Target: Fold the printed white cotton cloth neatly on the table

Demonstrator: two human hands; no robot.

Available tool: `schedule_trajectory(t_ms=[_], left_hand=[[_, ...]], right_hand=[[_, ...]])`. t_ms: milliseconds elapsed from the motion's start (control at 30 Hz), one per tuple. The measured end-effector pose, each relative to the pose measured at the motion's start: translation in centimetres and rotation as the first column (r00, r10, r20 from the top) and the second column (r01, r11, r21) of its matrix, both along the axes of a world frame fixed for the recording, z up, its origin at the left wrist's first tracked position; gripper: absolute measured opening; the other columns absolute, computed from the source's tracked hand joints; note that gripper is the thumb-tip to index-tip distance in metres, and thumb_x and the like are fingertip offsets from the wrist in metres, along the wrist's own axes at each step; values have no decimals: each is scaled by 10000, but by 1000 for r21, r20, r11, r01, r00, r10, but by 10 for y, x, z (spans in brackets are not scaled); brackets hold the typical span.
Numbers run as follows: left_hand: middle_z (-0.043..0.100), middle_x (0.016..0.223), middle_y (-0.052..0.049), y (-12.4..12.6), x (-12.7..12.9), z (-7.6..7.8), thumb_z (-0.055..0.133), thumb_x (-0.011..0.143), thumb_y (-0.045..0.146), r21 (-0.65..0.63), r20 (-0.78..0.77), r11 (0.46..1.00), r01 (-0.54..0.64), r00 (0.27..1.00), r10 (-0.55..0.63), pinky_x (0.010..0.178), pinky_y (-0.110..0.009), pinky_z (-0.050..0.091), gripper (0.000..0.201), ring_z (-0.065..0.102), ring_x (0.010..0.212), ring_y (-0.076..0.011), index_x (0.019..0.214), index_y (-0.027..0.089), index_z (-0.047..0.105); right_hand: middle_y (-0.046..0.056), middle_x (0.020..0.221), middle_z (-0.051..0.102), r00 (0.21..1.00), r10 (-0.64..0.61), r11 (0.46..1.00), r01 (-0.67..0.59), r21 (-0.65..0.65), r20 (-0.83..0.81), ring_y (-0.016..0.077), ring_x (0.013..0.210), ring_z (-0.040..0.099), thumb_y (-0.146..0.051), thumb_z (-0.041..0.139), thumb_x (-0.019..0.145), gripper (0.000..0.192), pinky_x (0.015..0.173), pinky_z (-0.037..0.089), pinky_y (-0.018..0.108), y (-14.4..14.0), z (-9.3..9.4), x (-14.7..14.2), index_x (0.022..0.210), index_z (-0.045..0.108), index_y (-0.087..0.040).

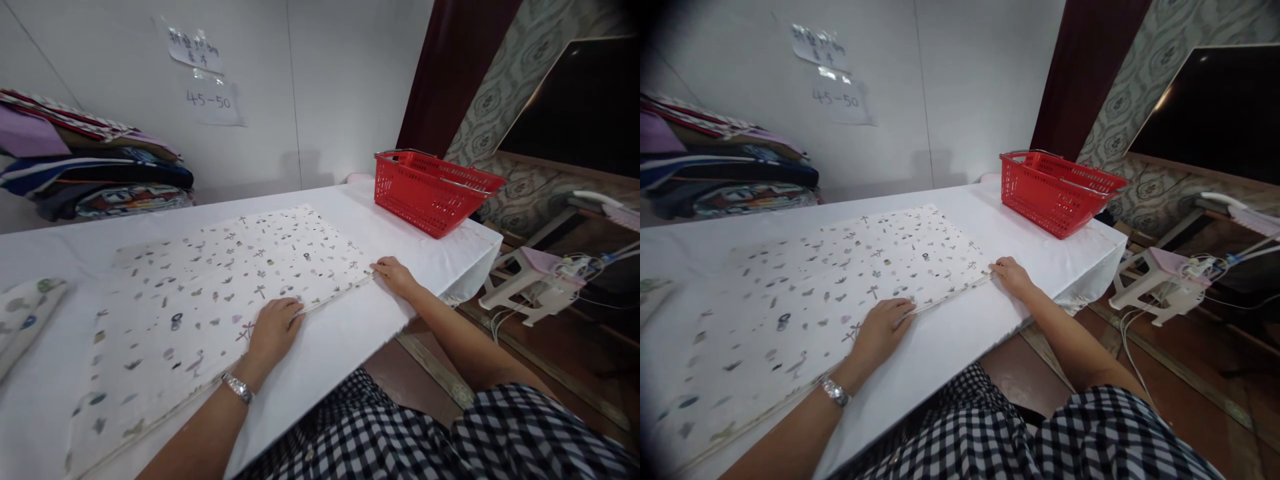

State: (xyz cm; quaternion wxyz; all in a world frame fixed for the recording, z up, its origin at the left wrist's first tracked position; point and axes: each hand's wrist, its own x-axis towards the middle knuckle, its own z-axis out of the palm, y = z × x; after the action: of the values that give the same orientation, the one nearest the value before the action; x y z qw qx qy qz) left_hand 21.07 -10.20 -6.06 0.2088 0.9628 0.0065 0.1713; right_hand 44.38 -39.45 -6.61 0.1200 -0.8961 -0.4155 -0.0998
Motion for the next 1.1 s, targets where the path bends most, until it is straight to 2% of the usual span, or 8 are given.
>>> schedule_trajectory(t_ms=[167,300,533,633,700,933,1100], left_hand=[[663,1096,-62,-1,-1,3,468,873,335,-7,-11,1000,-6,1000,6,909,-449,458,291,561,1024,-259,1022,222,691],[663,1098,-69,-1,-1,3,453,878,346,1,-9,1000,0,1000,0,910,-451,459,303,567,1016,-260,1019,224,692],[660,1114,-72,0,-2,2,460,880,350,7,5,1000,12,1000,-12,926,-456,452,305,560,1038,-259,1034,213,684],[658,1124,-71,-1,-3,4,463,878,337,15,7,1000,17,1000,-17,932,-457,448,300,558,1046,-260,1040,208,681],[659,1123,-69,-2,-3,6,472,872,325,21,4,1000,17,1000,-17,927,-450,452,292,560,1040,-258,1039,206,681],[664,1118,-75,-2,-3,8,478,869,312,29,10,999,28,1000,-28,928,-449,457,295,568,1026,-256,1039,185,683],[665,1118,-76,-2,-3,5,488,864,311,26,29,999,30,999,-31,934,-449,457,287,571,1027,-254,1035,189,684]], right_hand=[[87,1122,580,997,66,994,-68,-80,-24,232,1051,484,-263,408,922,334,870,420,347,0,15,3,1154,649,-258],[97,1132,585,992,127,962,-116,-248,28,246,1055,477,-233,448,902,278,850,406,356,9,30,8,1045,687,-233],[123,971,618,956,288,820,-215,-530,58,247,972,492,-153,487,865,195,730,368,333,28,53,13,846,680,-168],[119,949,610,936,350,753,-249,-610,49,236,952,491,-130,486,853,184,714,354,319,33,57,14,799,661,-148],[124,956,606,925,376,728,-256,-636,57,235,948,489,-131,480,854,182,712,351,314,35,57,14,800,654,-134],[127,933,616,925,366,749,-232,-620,97,210,897,508,-121,451,866,204,741,365,305,32,59,20,861,655,-119],[116,964,624,938,325,839,-229,-494,118,207,922,511,-148,454,875,221,789,382,303,19,59,23,949,661,-137]])
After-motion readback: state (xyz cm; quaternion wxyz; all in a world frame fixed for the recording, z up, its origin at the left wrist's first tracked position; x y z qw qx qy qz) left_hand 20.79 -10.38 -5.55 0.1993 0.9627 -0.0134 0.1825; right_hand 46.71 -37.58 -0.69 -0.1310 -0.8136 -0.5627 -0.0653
